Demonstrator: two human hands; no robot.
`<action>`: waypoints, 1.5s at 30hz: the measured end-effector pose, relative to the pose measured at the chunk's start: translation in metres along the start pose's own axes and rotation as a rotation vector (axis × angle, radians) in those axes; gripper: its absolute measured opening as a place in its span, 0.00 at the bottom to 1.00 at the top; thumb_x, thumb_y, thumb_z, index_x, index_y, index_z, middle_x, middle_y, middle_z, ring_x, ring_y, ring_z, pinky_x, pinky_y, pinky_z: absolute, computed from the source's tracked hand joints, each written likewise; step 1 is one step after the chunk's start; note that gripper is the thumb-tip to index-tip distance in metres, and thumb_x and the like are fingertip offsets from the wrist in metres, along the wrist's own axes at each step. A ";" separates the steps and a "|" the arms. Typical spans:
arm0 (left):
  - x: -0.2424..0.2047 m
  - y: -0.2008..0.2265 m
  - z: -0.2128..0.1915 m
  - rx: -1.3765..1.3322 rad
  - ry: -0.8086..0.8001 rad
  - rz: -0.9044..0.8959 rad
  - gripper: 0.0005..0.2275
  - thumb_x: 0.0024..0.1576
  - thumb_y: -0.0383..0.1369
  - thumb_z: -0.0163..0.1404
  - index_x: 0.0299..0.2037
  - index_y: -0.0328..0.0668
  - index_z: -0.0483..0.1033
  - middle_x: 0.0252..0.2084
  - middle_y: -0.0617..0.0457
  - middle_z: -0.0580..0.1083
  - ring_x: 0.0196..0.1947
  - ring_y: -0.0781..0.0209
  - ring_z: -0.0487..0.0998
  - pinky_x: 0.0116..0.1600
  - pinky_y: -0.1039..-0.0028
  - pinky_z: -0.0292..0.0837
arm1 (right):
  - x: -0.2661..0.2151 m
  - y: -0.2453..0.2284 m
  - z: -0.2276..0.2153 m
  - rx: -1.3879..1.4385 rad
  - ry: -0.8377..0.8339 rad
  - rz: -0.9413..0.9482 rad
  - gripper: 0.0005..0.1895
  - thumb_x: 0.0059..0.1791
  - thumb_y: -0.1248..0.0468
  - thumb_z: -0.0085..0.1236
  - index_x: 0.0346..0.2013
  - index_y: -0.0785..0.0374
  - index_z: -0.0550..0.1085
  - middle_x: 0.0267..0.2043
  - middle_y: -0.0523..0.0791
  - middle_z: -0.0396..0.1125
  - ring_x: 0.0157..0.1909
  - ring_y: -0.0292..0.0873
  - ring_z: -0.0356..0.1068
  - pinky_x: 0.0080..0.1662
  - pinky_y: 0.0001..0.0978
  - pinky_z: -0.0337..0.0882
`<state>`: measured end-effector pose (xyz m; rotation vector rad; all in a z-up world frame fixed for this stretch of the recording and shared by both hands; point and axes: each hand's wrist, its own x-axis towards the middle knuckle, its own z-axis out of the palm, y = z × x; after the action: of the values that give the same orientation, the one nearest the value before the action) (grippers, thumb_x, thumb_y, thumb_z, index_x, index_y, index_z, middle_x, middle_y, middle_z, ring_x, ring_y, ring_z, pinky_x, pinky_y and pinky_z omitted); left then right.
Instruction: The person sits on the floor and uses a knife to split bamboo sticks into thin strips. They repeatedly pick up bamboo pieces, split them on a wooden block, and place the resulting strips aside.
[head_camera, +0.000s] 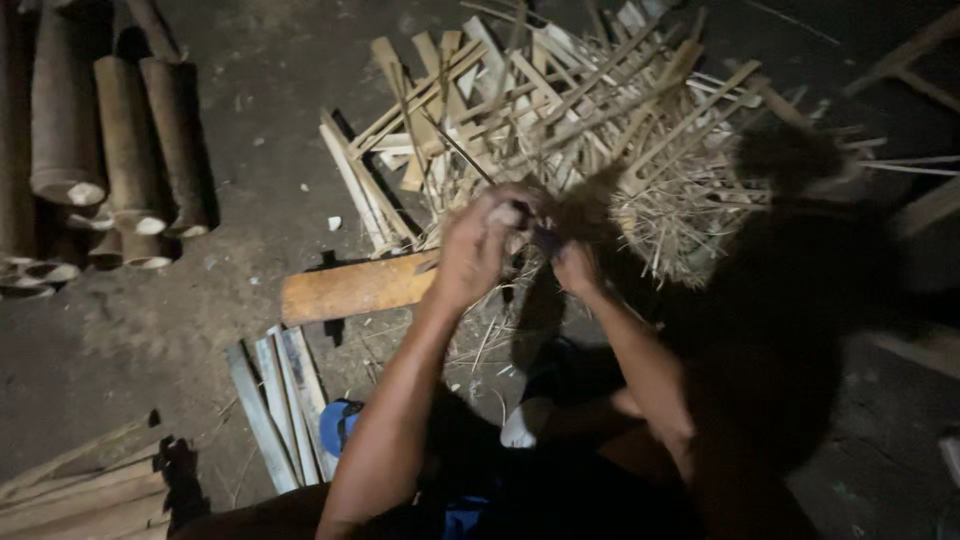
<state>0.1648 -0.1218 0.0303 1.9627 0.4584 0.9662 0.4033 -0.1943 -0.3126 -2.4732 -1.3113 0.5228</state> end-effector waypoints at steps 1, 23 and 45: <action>0.002 -0.002 -0.003 0.014 0.042 0.047 0.11 0.71 0.35 0.40 0.53 0.41 0.75 0.48 0.47 0.80 0.45 0.56 0.84 0.51 0.69 0.79 | 0.011 -0.004 -0.015 -0.027 -0.018 -0.009 0.17 0.48 0.57 0.65 0.41 0.68 0.74 0.39 0.60 0.72 0.45 0.61 0.72 0.47 0.54 0.72; -0.099 -0.005 -0.135 0.043 0.731 -0.044 0.07 0.67 0.29 0.50 0.50 0.36 0.68 0.46 0.53 0.70 0.45 0.66 0.71 0.52 0.76 0.69 | -0.174 -0.206 -0.091 0.585 -0.441 -0.089 0.28 0.56 0.46 0.41 0.64 0.60 0.62 0.39 0.50 0.66 0.35 0.51 0.69 0.40 0.47 0.70; -0.149 -0.031 -0.164 0.074 0.860 0.005 0.09 0.70 0.37 0.48 0.45 0.38 0.66 0.44 0.54 0.63 0.43 0.65 0.66 0.50 0.75 0.67 | -0.158 -0.181 -0.018 0.266 -0.266 -0.148 0.19 0.57 0.54 0.43 0.53 0.65 0.66 0.38 0.61 0.71 0.41 0.66 0.72 0.40 0.56 0.70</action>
<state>-0.0541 -0.1089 -0.0112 1.5223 0.9651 1.8030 0.1973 -0.2295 -0.1928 -2.1264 -1.4031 0.9470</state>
